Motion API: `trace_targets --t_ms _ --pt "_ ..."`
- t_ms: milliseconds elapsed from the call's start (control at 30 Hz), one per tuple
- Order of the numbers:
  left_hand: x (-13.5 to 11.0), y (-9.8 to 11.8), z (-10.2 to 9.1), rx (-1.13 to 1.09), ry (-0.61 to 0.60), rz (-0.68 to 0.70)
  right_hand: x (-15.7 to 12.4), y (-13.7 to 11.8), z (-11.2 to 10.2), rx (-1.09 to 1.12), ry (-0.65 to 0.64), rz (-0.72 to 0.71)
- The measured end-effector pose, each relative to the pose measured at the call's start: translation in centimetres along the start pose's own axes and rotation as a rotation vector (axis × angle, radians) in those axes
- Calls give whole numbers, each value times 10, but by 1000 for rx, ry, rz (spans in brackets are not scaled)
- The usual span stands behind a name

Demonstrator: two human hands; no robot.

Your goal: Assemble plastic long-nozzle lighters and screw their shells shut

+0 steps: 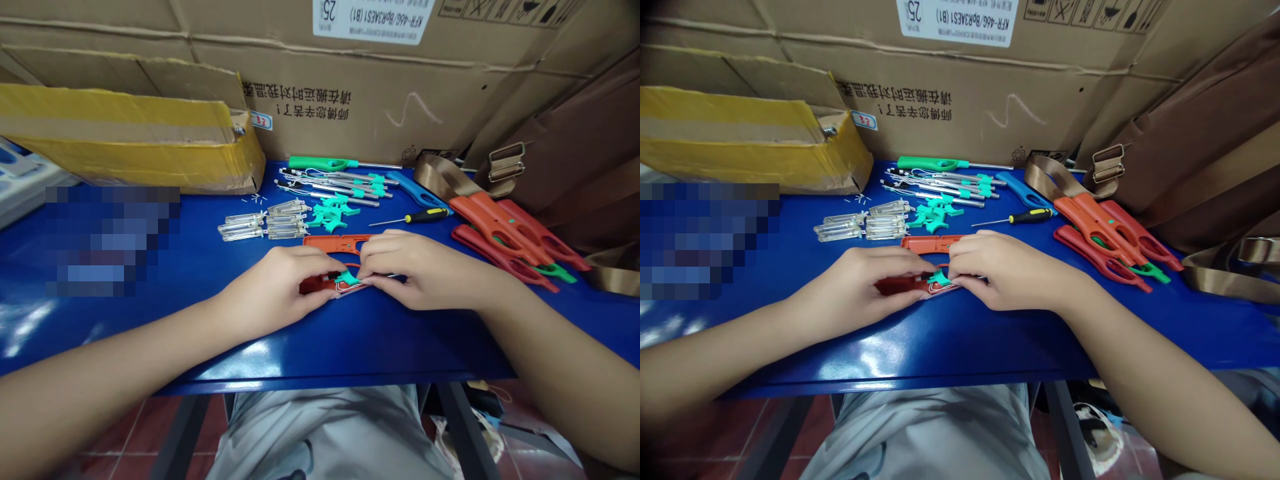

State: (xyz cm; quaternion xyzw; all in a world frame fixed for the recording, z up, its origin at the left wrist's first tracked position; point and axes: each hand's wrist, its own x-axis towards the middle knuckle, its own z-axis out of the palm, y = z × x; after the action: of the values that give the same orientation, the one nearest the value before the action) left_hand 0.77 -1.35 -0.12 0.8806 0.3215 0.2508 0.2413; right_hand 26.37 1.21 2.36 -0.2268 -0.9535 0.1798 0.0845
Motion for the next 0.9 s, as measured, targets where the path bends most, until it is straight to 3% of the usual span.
trace_targets --t_ms 500,900 --pt "1 2 0 20 7 10 0 -6 1 -112 1 11" --pt "1 2 4 16 35 -33 10 -1 12 135 131 201"
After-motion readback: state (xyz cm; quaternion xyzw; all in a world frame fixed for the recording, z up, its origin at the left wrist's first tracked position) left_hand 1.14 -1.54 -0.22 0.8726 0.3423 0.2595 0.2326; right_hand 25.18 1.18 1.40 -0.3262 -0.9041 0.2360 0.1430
